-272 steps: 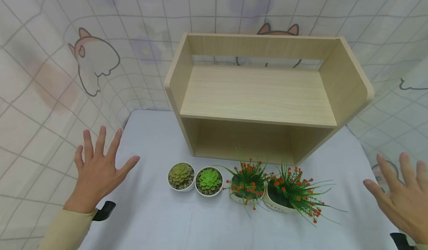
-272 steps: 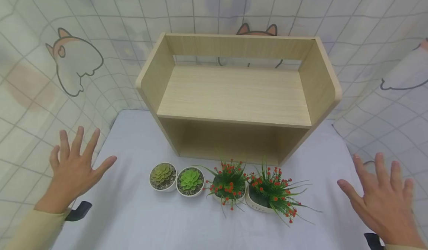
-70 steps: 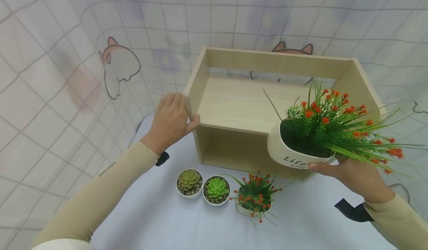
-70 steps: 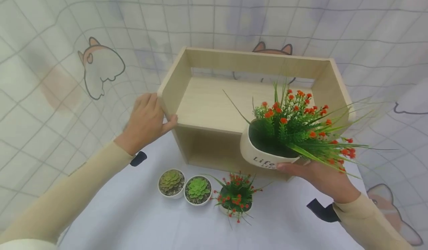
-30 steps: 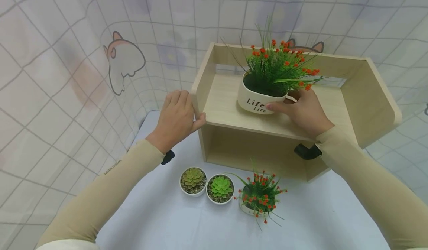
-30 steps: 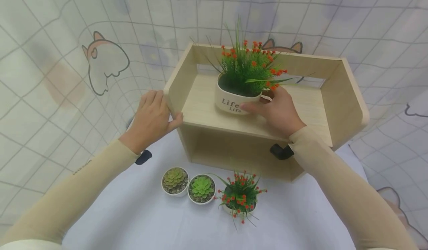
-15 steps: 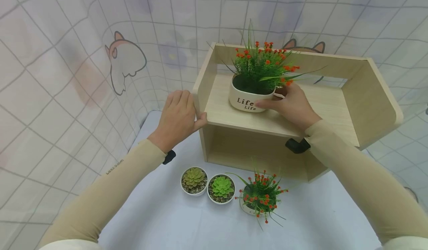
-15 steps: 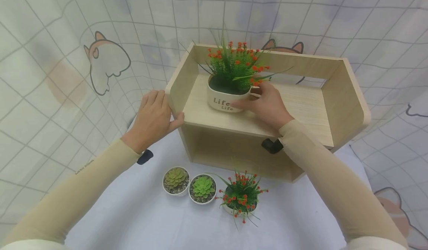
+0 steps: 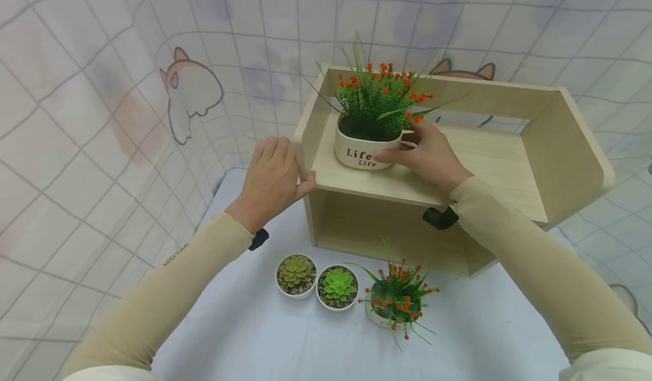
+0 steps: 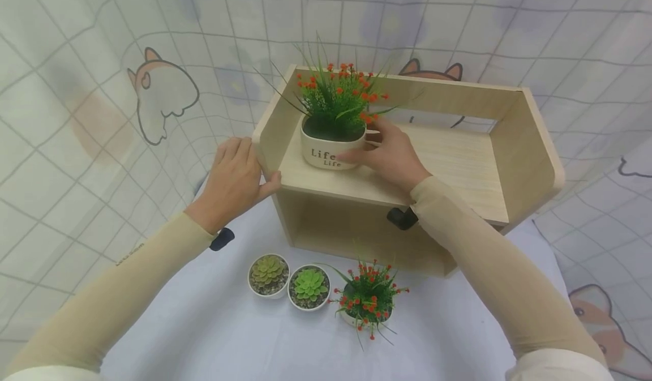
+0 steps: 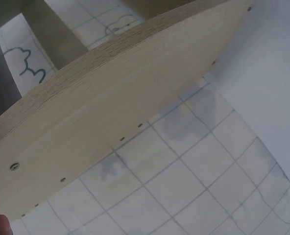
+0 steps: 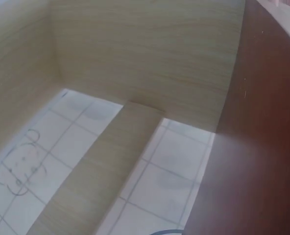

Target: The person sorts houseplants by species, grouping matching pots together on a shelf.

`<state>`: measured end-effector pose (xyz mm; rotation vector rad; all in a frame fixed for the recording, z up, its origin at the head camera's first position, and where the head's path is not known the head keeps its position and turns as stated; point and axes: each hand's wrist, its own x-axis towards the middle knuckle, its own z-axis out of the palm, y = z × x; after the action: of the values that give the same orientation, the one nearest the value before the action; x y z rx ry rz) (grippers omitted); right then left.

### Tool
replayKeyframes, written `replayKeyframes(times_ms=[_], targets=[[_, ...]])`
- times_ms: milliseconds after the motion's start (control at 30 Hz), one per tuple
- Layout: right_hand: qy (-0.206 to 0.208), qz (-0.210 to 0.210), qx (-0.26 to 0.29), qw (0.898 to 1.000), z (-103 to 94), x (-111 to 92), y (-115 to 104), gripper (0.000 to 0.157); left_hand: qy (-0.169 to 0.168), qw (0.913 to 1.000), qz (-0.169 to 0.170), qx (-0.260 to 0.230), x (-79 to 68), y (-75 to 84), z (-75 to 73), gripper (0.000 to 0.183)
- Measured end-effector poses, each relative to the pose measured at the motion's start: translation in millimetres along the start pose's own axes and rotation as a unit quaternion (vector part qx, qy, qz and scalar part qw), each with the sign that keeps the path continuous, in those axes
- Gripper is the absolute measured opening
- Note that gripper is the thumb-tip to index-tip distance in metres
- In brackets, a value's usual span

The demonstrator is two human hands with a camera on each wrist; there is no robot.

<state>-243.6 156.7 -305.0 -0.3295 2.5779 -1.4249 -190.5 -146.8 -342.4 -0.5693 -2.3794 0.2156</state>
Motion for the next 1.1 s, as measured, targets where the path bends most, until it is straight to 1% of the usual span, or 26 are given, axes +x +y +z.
replayKeyframes(times_ms=[100, 233, 300, 367, 433, 500, 600, 700, 867, 933, 1100], targets=[[-0.002, -0.003, -0.010, 1.000, -2.3, -2, 1, 0.086, 0.004, 1.0000, 0.002, -0.002, 1.6, 2.7, -0.3, 0.041], [-0.002, -0.002, -0.009, 1.000, -8.0, -7, 2, 0.095, 0.007, 1.0000, 0.005, 0.003, 3.4, 4.7, -0.7, 0.041], [0.003, 0.000, -0.005, 1.000, -11.9, -13, 2, 0.096, 0.006, 1.0000, 0.005, 0.003, 3.9, 4.8, -0.7, 0.041], [0.014, -0.002, -0.001, 1.000, -16.1, -20, 2, 0.091, 0.005, 1.0000, 0.004, 0.000, 4.3, 4.3, -0.8, 0.041], [0.031, -0.016, 0.004, 0.999, -20.3, -29, 1, 0.083, 0.003, 1.0000, 0.003, -0.003, 4.3, 3.1, -0.9, 0.040], [0.051, -0.042, 0.007, 0.998, -23.4, -39, 3, 0.072, 0.004, 1.0000, 0.004, -0.007, 4.2, 1.4, -0.8, 0.040], [0.082, -0.087, 0.019, 0.993, -25.9, -55, 7, 0.055, 0.007, 0.9999, 0.004, -0.011, 4.0, -0.8, -1.9, 0.040], [0.099, -0.126, 0.018, 0.987, -26.8, -75, 15, 0.044, 0.007, 0.9999, 0.003, -0.015, 3.0, -2.0, -2.8, 0.039], [0.103, -0.160, 0.009, 0.982, -26.6, -113, 38, 0.037, 0.009, 0.9997, 0.002, -0.021, 1.9, -0.2, -1.8, 0.040], [0.101, -0.181, 0.018, 0.978, -24.6, -126, 50, 0.037, 0.013, 0.9997, 0.001, -0.020, 1.9, 0.8, -1.0, 0.040], [0.094, -0.214, 0.028, 0.972, -16.8, -152, 81, 0.040, 0.037, 0.9991, -0.007, -0.022, 1.4, 3.1, 0.1, 0.038]])
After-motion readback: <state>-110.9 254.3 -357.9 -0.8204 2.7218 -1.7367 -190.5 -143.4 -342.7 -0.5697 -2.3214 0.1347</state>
